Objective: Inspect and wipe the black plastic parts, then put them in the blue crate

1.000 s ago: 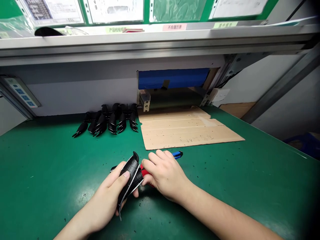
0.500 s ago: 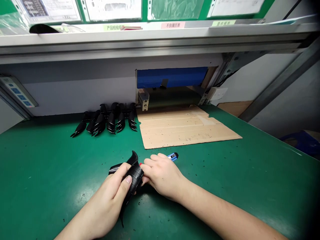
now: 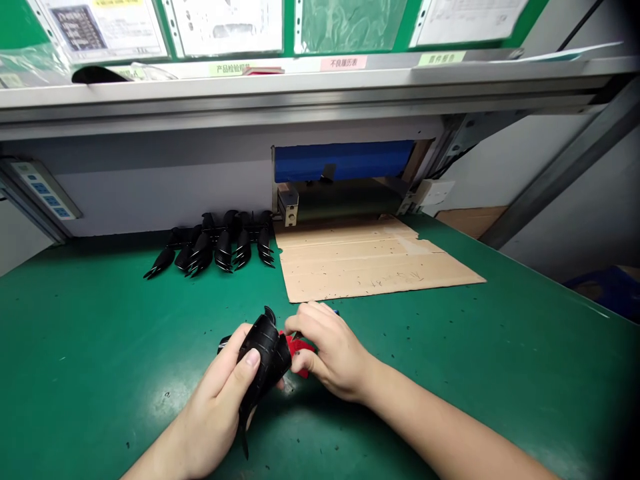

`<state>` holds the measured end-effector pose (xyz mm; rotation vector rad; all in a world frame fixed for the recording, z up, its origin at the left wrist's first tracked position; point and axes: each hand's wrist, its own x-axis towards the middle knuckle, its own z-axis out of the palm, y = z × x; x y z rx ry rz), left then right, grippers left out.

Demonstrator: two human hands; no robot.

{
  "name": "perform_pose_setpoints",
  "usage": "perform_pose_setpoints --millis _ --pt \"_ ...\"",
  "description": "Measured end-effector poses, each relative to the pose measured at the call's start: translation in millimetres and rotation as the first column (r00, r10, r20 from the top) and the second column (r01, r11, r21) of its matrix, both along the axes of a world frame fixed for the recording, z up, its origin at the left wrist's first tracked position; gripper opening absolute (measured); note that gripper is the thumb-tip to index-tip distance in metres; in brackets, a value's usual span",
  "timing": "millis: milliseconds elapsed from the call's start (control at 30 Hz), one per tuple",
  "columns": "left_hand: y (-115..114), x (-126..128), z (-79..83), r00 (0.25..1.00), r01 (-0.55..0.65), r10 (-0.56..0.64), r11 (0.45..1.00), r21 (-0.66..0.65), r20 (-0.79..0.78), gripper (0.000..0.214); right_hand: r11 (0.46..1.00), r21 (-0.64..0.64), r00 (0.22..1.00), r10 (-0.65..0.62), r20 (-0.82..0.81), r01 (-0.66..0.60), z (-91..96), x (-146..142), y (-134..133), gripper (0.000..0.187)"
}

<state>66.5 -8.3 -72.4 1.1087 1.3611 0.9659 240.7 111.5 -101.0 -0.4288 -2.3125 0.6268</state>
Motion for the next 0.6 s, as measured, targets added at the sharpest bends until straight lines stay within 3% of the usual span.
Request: perform_pose_setpoints --millis 33,100,167,200,233,300,367,400,467,533,600 --pt "0.1 0.5 -1.2 1.000 -0.002 0.002 1.000 0.000 0.025 0.045 1.000 -0.002 1.000 0.004 0.019 -0.004 -0.7 -0.7 -1.2 0.069" --pt "1.4 0.6 -2.6 0.998 -0.004 0.003 1.000 0.015 0.055 0.045 0.983 -0.134 0.989 0.135 0.067 -0.125 -0.5 0.6 -1.3 0.067" --pt "3.7 -0.3 -3.0 0.999 -0.016 0.015 0.999 0.045 0.037 0.043 0.895 -0.351 0.949 0.312 0.047 -0.277 1.1 4.1 1.2 0.063" --pt "5.2 -1.0 -3.1 1.000 -0.019 0.019 0.998 0.062 0.008 0.042 0.850 -0.425 0.939 0.344 0.003 -0.310 2.1 6.2 2.8 0.060" --pt "6.7 -1.7 -3.5 0.999 -0.014 0.017 0.997 0.077 -0.027 0.040 0.842 -0.449 0.948 0.314 -0.044 -0.300 3.3 8.0 4.1 0.058" --pt "9.4 -2.5 -5.4 0.996 0.001 0.010 0.993 0.119 -0.092 0.036 0.924 -0.321 0.976 0.170 -0.136 -0.206 6.1 10.2 4.6 0.056" --pt "11.7 -2.5 -9.0 0.996 0.029 -0.016 0.989 0.144 -0.089 0.034 0.995 -0.032 0.989 0.094 -0.112 -0.098 9.0 9.7 1.8 0.051" --pt "12.5 -2.6 -11.0 0.997 0.043 -0.034 0.988 0.146 -0.063 0.035 0.989 0.124 0.996 0.086 -0.038 -0.081 10.3 8.4 -0.6 0.043" --pt "12.9 -3.7 -14.3 0.998 0.065 -0.064 0.990 0.122 -0.008 0.043 0.922 0.362 0.982 0.075 0.175 -0.135 12.0 4.5 -6.1 0.023" --pt "10.7 -6.5 -15.6 0.997 0.080 -0.080 0.995 0.060 -0.005 0.051 0.866 0.463 0.944 0.030 0.328 -0.189 13.0 1.8 -11.9 0.011" --pt "5.7 -9.5 -14.8 0.999 0.039 -0.038 0.999 0.034 -0.038 0.054 0.867 0.470 0.923 -0.028 0.383 -0.169 14.3 5.9 -18.6 0.002"
